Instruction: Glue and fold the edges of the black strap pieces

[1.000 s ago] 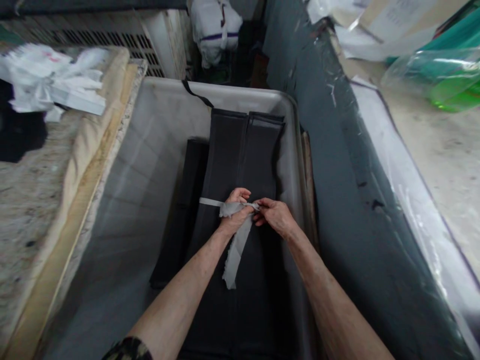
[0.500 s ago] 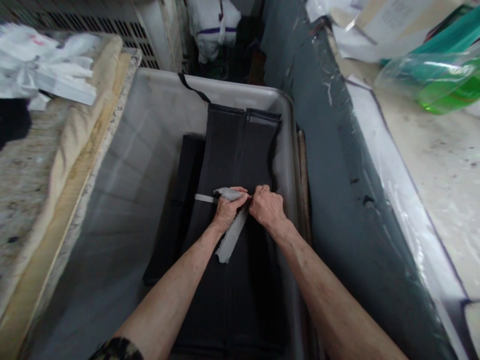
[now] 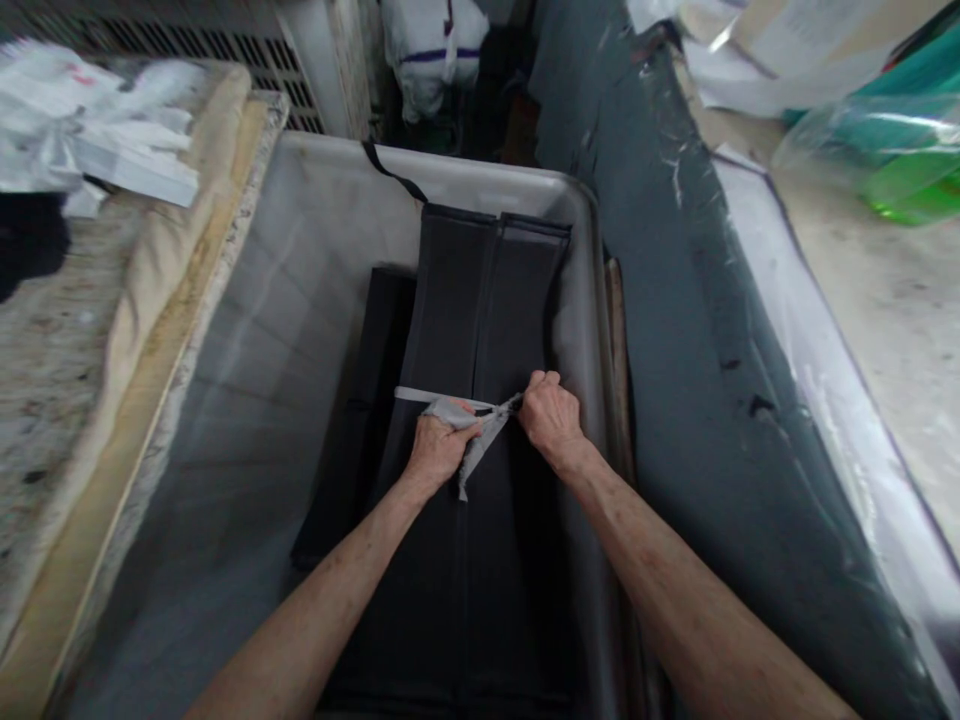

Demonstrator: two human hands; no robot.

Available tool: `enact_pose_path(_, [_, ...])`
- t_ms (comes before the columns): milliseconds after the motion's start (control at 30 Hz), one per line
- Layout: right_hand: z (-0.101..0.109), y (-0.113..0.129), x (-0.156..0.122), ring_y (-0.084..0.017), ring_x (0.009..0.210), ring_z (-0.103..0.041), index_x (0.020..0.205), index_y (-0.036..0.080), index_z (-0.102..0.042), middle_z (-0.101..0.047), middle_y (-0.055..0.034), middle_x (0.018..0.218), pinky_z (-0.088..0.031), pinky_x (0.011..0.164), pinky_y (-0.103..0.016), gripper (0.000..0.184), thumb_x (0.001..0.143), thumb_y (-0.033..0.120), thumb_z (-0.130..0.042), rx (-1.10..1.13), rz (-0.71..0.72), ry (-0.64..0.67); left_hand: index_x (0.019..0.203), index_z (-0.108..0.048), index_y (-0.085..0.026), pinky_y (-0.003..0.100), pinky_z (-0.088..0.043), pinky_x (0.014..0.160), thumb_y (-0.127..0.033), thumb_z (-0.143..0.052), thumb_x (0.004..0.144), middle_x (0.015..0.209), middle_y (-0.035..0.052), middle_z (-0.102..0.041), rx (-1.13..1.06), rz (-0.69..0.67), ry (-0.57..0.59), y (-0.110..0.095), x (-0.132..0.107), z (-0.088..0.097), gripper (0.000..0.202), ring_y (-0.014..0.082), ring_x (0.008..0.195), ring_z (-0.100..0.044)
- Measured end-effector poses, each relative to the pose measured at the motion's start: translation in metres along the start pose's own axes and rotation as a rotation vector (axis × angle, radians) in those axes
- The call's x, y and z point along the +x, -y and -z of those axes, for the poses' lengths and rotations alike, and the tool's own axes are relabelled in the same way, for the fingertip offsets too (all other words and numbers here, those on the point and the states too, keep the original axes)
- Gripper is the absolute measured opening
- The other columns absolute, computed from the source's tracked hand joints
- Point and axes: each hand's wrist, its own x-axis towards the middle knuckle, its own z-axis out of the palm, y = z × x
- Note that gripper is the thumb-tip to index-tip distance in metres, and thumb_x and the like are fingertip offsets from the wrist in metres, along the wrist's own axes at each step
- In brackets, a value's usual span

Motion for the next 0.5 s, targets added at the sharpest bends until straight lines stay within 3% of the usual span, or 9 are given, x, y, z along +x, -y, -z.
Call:
enact_pose_path(167, [0.004,0.003,0.000,-0.023,0.076,-0.062,0.098,0.009,-0.048,-0.054,-0.0155,0.095,-0.048,0.061,-0.031,0.019,0.085,0.020,-0.038,0.008,-0.065,-0.018,0.076,-0.060,-0.019,0.032,-0.041,0.078,-0.020,-0.067,0.063,0.077,0.0001,-0.062,0.009,-0.068,0.034,0.002,-0.002,-0.001,0.015,0.0192,0.078,-0.057])
enact_pose_path(500, [0.014,0.001,0.011,-0.024,0.083,-0.062,0.100,0.003,-0.048,-0.056,-0.0190,0.095,-0.047,0.069,-0.030,0.024,0.082,0.004,-0.032,0.040,-0.045,0.072,0.069,-0.059,-0.017,0.026,-0.044,0.067,-0.020,-0.059,0.070,0.070,0.0004,-0.062,-0.027,-0.064,0.076,0.000,-0.010,0.000,0.003,0.0160,0.071,-0.059])
